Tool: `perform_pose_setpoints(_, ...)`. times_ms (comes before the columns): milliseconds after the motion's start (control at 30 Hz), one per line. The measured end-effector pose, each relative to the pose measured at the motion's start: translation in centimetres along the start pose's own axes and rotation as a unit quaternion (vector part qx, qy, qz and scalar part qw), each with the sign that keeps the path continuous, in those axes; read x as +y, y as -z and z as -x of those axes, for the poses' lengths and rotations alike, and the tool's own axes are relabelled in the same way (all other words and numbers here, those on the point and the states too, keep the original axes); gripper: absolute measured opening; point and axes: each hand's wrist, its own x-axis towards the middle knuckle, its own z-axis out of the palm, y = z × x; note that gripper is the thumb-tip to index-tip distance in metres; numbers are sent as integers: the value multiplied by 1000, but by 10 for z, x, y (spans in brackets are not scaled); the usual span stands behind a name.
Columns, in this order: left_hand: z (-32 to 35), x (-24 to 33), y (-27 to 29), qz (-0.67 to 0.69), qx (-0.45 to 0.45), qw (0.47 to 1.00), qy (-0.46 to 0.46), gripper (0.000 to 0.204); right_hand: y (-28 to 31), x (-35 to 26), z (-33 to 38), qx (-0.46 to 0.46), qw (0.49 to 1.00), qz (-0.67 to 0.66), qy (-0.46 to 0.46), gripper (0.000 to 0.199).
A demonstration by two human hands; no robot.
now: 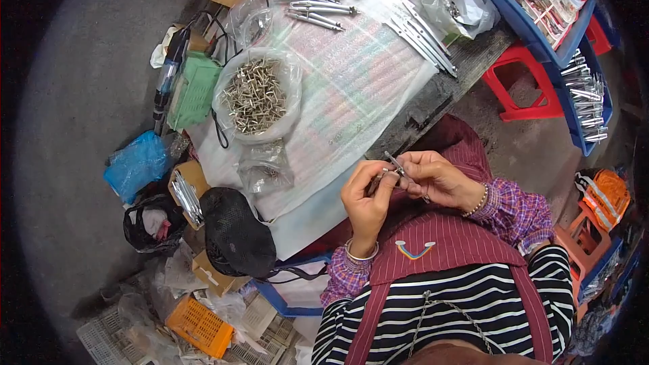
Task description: Assembling small metal components by inserting metal pins into sleeves at a workbench.
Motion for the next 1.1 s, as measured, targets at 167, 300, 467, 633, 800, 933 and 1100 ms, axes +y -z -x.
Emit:
perform_pose_setpoints(167, 0, -7, 3, -6, 11, 1000, -9, 8, -3, -1, 0, 2, 1000, -2, -5, 19)
perform_pose_setpoints(300, -1, 0, 3, -30, 22, 999, 8, 9, -2, -4, 1, 5, 1000, 16, -4, 20)
perform_pose_setpoints(467, 0, -2, 5, -24, 5, 1000, 13, 9, 0, -4, 1, 3, 999, 44, 1, 21)
perform_pose_setpoints(633, 0, 3, 13, 34, 39, 999, -3, 9, -2, -6, 0, -25, 999, 35, -19, 17)
perform_pose_setpoints(800, 2, 11, 14, 55, 41, 997, -28, 15, 0, -6, -2, -55, 998, -27, -25, 14)
perform_pose_setpoints(933, 1, 15, 4, 26, 55, 994, -91, 17, -4, -5, -2, -42, 999, -1, -14, 15)
perform_pose_setpoints(1100, 5, 18, 5, -105, -4, 991, -83, 15, -5, -6, 0, -25, 999, 19, 13, 17)
